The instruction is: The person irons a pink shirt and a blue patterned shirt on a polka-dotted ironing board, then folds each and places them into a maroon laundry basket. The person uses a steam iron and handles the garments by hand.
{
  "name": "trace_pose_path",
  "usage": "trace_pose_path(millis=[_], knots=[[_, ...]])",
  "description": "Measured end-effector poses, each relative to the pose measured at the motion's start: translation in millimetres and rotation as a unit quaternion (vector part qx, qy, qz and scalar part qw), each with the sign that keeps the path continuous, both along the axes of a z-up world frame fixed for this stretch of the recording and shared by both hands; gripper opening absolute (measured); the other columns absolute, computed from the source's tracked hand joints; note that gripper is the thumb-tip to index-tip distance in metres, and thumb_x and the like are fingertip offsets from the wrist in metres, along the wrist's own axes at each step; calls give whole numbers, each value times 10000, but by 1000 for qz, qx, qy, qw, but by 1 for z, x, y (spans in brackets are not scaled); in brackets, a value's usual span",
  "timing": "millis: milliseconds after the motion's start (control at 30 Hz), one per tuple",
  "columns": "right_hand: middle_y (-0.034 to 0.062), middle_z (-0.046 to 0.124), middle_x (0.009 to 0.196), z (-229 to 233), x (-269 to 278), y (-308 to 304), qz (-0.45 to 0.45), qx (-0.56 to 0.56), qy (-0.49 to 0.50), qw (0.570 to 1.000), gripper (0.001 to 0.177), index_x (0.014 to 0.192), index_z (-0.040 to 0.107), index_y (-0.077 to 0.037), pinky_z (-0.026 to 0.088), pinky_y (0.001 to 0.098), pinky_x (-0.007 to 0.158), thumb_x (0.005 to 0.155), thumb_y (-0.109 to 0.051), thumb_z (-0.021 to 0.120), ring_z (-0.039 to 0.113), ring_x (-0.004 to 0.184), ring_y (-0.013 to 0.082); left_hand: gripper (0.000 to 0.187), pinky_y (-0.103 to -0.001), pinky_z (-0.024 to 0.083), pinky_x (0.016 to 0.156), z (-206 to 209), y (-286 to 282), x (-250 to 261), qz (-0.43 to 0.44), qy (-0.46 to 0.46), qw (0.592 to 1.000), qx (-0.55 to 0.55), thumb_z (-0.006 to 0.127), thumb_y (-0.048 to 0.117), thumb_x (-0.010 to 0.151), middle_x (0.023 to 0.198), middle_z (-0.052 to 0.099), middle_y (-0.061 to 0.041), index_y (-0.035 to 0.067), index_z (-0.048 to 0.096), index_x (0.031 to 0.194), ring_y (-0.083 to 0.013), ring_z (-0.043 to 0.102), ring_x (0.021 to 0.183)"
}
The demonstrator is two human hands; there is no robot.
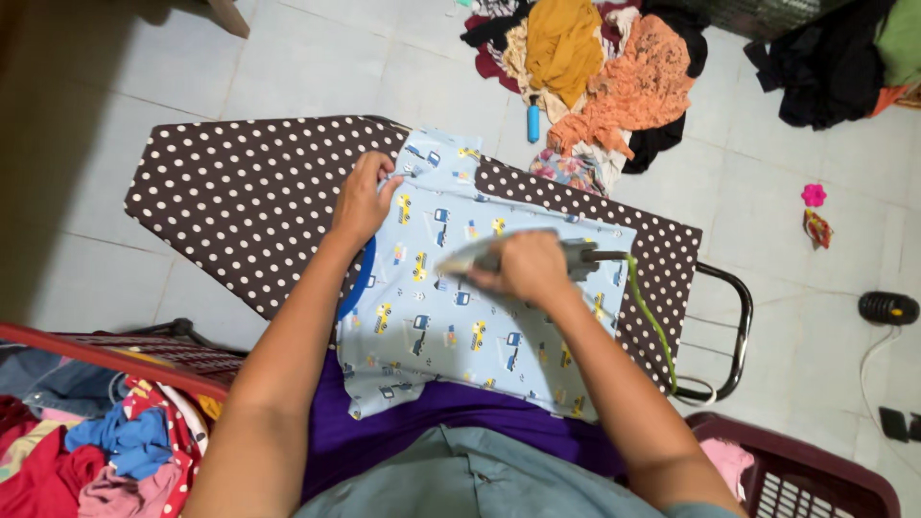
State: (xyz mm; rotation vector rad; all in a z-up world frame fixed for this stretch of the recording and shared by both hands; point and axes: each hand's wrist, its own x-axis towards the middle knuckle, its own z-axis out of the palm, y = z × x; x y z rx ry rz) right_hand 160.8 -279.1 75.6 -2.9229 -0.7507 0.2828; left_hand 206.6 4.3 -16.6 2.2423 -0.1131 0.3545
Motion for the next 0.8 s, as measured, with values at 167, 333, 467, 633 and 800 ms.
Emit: trace_pose_path(millis=[167,333,467,633,800], knots=[[153,720,697,-4,8,28,-74,23,-51,996,542,920,803,-142,553,469,572,781,-664,762,711,622,336,219,-418,533,676,-9,4,-8,42,-13,999,12,728,165,971,964,616,-104,72,588,1111,-300,656,820],[176,725,726,-11,37,63,-98,44,-11,994,529,870,793,-128,557,479,580,715,-634,778,722,643,338,189,-407,529,731,-15,27,-22,202,8,979,-40,597,200,1060,1032,675,-109,62,591,1189,-286,681,849],[192,726,741,-22,24,116,-94,76,-53,991,609,928,712,-33,564,482,572,799,-627,750,726,639,353,218,-386,541,800,-27,46,-59,266,-35,955,-126,474,207,1122,1050,665,-149,13,564,1165,-272,683,891],[173,728,734,-41,38,174,-106,129,-73,983,564,910,661,-23,576,476,635,876,-584,707,728,687,356,211,-383,520,801,-41,44,-90,253,-24,963,-86,450,175,1122,1027,648,-149,-1,561,1161,-246,654,893],[198,712,739,-29,0,116,-100,88,-23,991,499,835,689,-34,566,485,645,858,-531,726,723,682,372,168,-302,501,723,-41,52,-90,222,-16,967,-127,476,140,1118,921,622,-83,15,578,1166,-147,609,793]])
